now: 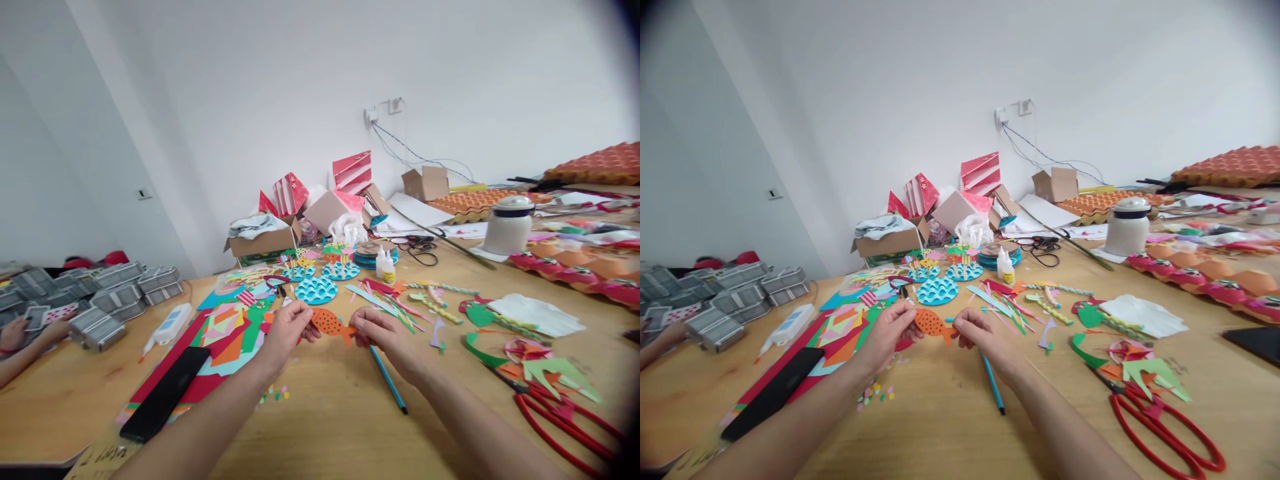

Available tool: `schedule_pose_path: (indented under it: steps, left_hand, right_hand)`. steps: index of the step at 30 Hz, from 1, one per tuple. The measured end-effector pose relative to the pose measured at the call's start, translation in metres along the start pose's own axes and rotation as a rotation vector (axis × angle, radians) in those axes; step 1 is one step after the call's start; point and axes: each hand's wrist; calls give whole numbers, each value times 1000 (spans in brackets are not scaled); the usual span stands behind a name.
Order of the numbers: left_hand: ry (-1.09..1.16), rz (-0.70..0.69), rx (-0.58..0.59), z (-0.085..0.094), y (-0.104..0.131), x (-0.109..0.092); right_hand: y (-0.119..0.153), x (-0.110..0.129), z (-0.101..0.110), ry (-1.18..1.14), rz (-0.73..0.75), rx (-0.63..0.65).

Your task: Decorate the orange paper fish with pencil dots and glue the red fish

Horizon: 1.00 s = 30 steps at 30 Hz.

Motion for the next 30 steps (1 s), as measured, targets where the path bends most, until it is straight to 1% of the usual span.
schedule_pose_path:
  steps: [5,7,10,16,22,27,30]
  left_hand:
    - [-24,4,-13,-2,1,-4]
    - [-36,10,-18,-3,1,-5]
    - [-47,17,-22,-3,-1,-5]
    - [-44,19,-15,-3,-4,-1]
    - [-46,17,1,-4,-3,-2]
    - [-57,35,10,-3,-3,-2]
    - [-74,78,20,2,-3,3]
  right_hand:
    - [3,2,0,41,65,126]
    - [4,2,0,19,86,159]
    - [4,1,-1,-29,100,140]
    - [1,3,-5,-10,-9,85]
    - [1,1,-4,-7,-27,63]
    - [1,0,-4,31,-43,75]
    - [0,2,-4,75,-57,95]
Point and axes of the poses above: each hand's wrist, its own y-axis away from the middle knuckle, its own z-axis out of the back of the hand, x = y × z, and after that the axes turned 9 degrees about z, right-handed
